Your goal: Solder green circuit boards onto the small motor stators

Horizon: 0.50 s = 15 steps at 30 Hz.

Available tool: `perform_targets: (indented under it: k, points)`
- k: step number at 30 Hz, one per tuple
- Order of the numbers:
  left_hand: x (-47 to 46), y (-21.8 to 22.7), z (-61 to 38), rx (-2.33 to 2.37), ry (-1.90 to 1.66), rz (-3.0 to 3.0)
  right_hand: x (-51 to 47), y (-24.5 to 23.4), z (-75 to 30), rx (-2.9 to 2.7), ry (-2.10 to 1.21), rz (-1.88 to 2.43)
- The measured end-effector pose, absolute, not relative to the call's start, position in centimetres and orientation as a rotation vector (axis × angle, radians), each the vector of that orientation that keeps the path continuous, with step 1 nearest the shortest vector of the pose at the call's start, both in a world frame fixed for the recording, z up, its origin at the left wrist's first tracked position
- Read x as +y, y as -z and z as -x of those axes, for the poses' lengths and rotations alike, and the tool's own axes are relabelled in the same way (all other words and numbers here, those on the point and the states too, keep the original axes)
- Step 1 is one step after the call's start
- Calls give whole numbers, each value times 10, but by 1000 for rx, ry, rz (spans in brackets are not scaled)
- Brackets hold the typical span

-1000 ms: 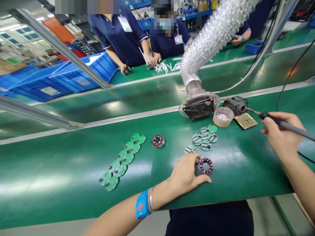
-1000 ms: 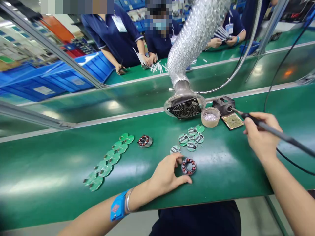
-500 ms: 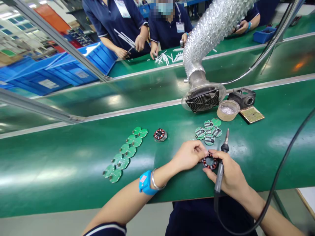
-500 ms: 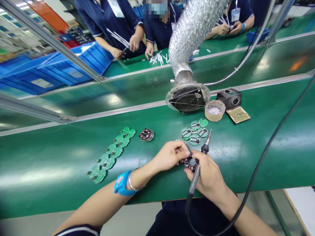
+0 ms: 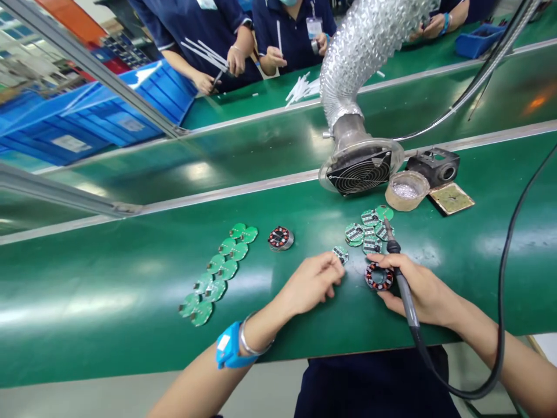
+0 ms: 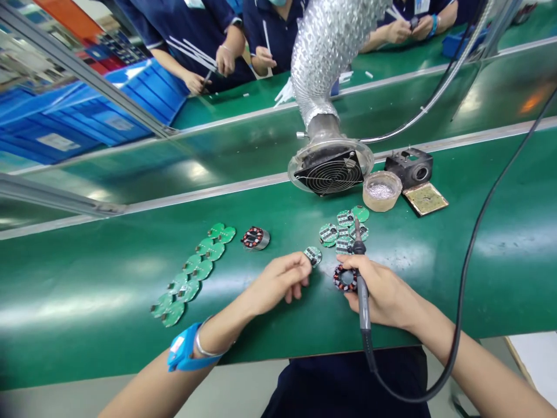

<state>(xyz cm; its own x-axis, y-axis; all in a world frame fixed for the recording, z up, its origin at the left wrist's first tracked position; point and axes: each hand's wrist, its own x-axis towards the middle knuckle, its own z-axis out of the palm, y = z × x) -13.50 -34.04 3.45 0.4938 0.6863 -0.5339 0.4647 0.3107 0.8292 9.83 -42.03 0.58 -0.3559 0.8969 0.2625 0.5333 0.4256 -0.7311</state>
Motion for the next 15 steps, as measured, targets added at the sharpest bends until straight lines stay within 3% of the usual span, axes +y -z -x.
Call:
perform_targets:
  k: [11, 15]
  points:
    - [-358, -47, 146, 872, 195, -1027, -427, 3, -89, -1979, -546, 1216]
    - [-344, -44, 128, 1015, -132, -1172, -428, 2, -86, -1988, -490, 1196]
